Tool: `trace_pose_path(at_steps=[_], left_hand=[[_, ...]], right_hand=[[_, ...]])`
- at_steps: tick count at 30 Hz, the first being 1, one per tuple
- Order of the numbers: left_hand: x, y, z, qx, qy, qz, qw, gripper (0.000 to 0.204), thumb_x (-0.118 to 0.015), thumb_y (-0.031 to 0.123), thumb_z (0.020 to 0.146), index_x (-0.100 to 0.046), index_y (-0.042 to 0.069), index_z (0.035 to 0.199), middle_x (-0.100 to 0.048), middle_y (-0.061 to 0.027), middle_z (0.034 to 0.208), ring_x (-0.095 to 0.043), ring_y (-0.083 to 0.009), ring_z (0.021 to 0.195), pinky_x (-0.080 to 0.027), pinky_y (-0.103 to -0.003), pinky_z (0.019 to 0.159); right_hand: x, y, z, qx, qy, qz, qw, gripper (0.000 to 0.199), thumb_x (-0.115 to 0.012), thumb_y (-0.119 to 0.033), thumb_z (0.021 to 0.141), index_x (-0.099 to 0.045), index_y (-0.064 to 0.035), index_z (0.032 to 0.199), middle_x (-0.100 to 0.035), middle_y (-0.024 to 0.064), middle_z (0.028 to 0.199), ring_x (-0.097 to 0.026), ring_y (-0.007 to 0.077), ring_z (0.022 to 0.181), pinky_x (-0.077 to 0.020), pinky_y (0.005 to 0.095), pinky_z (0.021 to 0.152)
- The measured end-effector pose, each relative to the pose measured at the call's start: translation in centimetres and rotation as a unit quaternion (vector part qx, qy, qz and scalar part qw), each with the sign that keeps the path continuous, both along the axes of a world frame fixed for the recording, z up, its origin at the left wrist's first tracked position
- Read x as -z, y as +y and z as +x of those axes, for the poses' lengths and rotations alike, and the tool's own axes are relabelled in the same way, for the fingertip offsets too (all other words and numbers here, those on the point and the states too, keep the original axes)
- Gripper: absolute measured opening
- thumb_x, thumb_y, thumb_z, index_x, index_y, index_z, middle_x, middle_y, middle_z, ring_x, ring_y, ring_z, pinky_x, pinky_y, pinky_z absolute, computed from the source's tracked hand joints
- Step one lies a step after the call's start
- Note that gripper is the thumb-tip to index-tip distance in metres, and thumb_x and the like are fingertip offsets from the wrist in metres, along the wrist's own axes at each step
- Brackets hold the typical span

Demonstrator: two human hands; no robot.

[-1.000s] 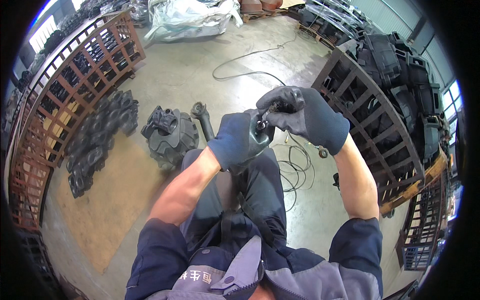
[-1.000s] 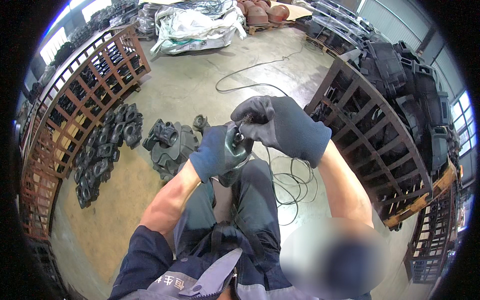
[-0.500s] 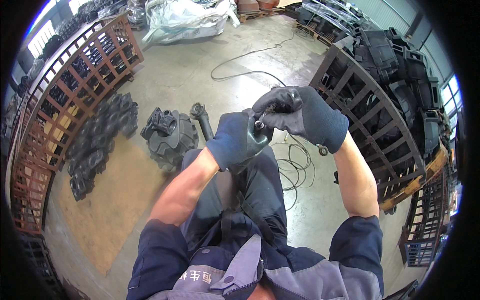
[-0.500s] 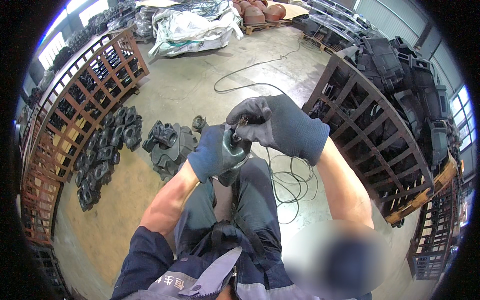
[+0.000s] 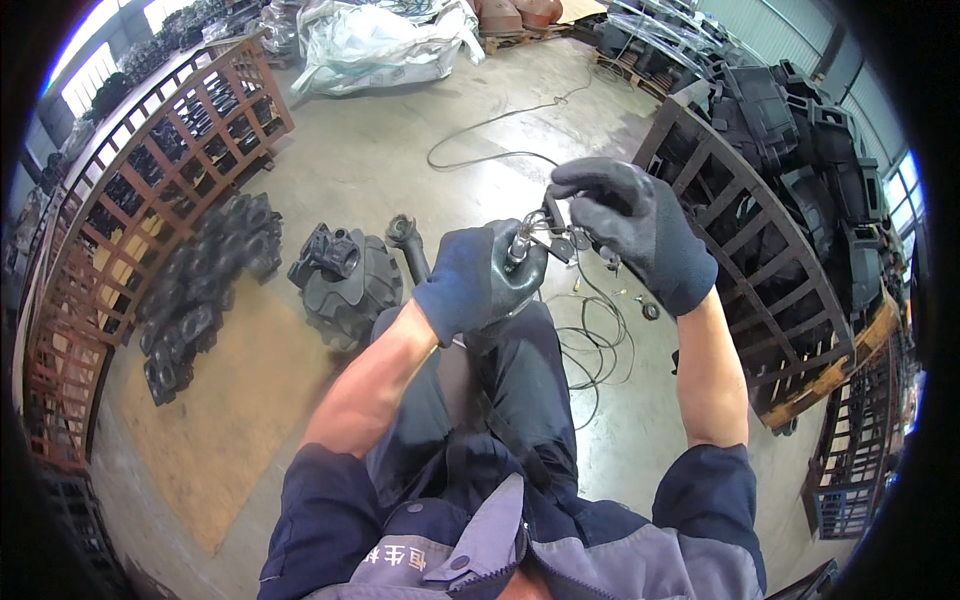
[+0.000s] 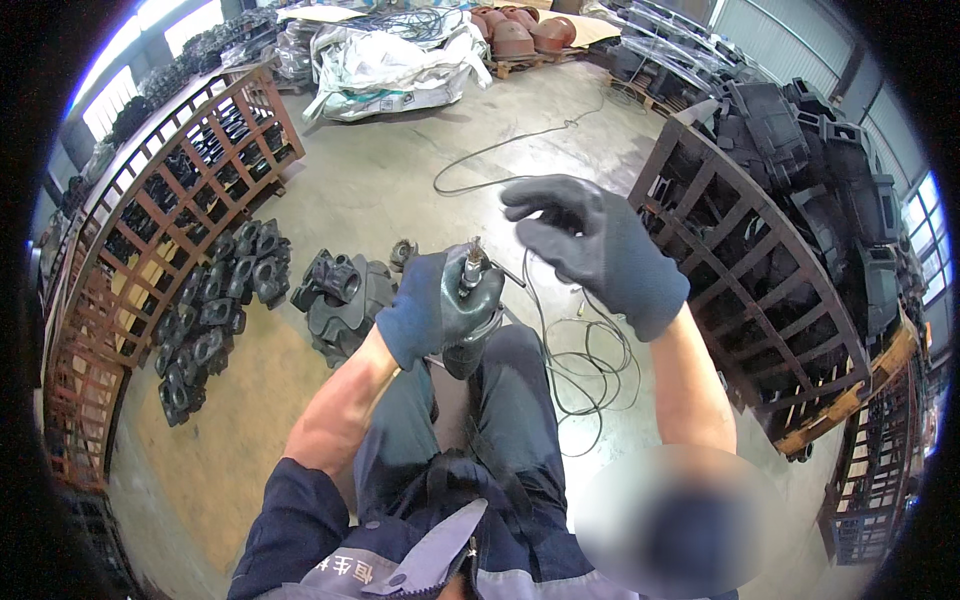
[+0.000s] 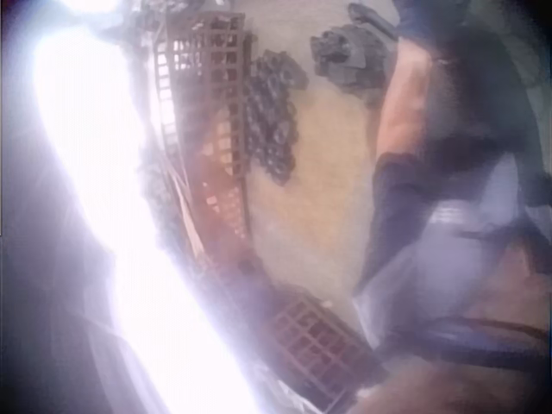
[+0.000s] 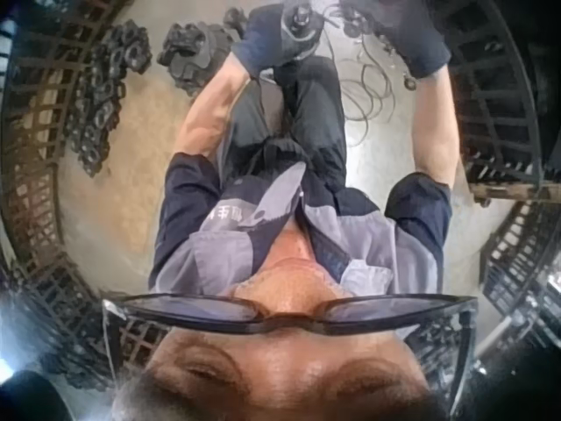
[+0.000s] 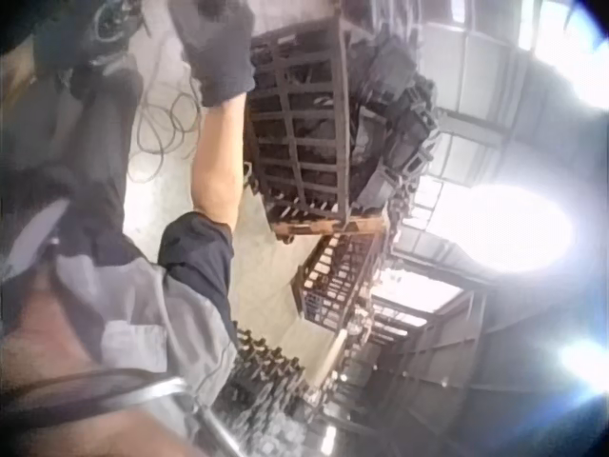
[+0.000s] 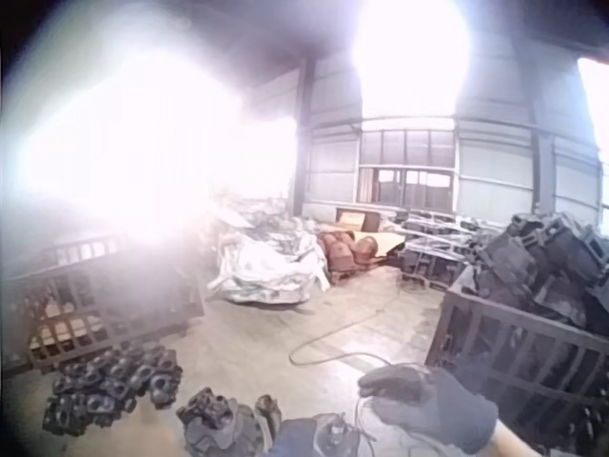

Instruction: The person sits on a low stool and uses a handheld rotary tool to grind and deburr a dark metal casting. They rotate the part by hand to access different edges and surfaces, then place the finished part on a cardboard sheet with other similar parts.

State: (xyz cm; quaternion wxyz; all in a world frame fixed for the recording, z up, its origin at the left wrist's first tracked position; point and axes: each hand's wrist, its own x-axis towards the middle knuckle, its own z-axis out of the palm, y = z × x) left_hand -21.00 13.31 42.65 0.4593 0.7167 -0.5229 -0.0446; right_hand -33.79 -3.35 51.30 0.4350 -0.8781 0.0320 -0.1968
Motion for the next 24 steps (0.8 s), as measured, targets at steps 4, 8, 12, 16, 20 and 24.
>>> trace_pose_path(at_steps=[4, 8, 12, 16, 20, 24], left_hand=[[0.2, 0.0, 0.8, 0.017, 0.024, -0.024, 0.999, 0.02, -0.065, 0.022, 0.09, -0.061, 0.002, 0.089, -0.061, -0.0109, 0.067, -0.055, -0.0144, 0.062, -0.048, -0.035, 0.06], [0.3, 0.3, 1.3, 0.042, 0.11, -0.028, 0.993, 0.022, -0.065, 0.024, 0.091, -0.063, 0.001, 0.09, -0.06, -0.012, 0.068, -0.055, -0.0166, 0.062, -0.047, -0.035, 0.06], [1.2, 0.0, 2.4, 0.05, 0.115, -0.039, 0.991, 0.023, -0.066, 0.023, 0.09, -0.065, 0.001, 0.093, -0.063, -0.0187, 0.07, -0.056, -0.0236, 0.059, -0.048, -0.037, 0.06], [0.6, 0.1, 2.6, 0.091, 0.107, -0.046, 0.989, 0.023, -0.066, 0.022, 0.09, -0.066, 0.0, 0.095, -0.063, -0.0181, 0.07, -0.05, -0.0214, 0.058, -0.046, -0.038, 0.058], [0.6, 0.4, 2.2, 0.101, 0.132, -0.053, 0.985, 0.022, -0.062, 0.022, 0.094, -0.064, 0.001, 0.091, -0.065, -0.0115, 0.072, -0.059, -0.0179, 0.065, -0.049, -0.035, 0.061], [1.2, 0.2, 1.5, 0.092, 0.127, -0.099, 0.983, 0.023, -0.066, 0.027, 0.09, -0.069, 0.005, 0.097, -0.069, -0.017, 0.08, -0.07, -0.0303, 0.071, -0.055, -0.037, 0.067]], right_hand=[[1.6, -0.6, -0.1, -0.062, -0.027, -0.099, 0.993, 0.032, -0.07, -0.008, 0.088, -0.068, -0.0048, 0.12, -0.071, 0.0083, 0.106, -0.065, 0.013, 0.085, -0.055, 0.0291, 0.079], [2.6, -0.6, 0.5, -0.118, -0.018, -0.206, 0.971, 0.032, -0.073, -0.005, 0.084, -0.071, -0.0064, 0.116, -0.072, 0.0118, 0.111, -0.068, 0.0191, 0.098, -0.054, 0.0308, 0.086], [2.6, -0.3, 0.6, -0.114, -0.009, -0.137, 0.984, 0.03, -0.075, -0.009, 0.085, -0.072, -0.005, 0.115, -0.073, 0.0126, 0.109, -0.069, 0.0211, 0.098, -0.053, 0.0316, 0.089], [3.3, -0.5, 0.7, -0.115, -0.038, -0.128, 0.984, 0.031, -0.078, -0.016, 0.084, -0.072, -0.0016, 0.112, -0.074, 0.0119, 0.103, -0.07, 0.0208, 0.092, -0.0545, 0.0315, 0.085], [2.9, 0.5, 1.3, -0.066, 0.048, -0.031, 0.996, 0.025, -0.074, -0.017, 0.088, -0.072, 0.0005, 0.106, -0.072, 0.0095, 0.09, -0.068, 0.0179, 0.077, -0.0552, 0.0297, 0.074], [3.5, 1.7, 1.6, 0.04, 0.169, 0.136, 0.975, 0.021, -0.065, -0.019, 0.095, -0.072, 0.0004, 0.096, -0.065, 0.0044, 0.073, -0.059, 0.0107, 0.062, -0.0502, 0.0251, 0.057]])
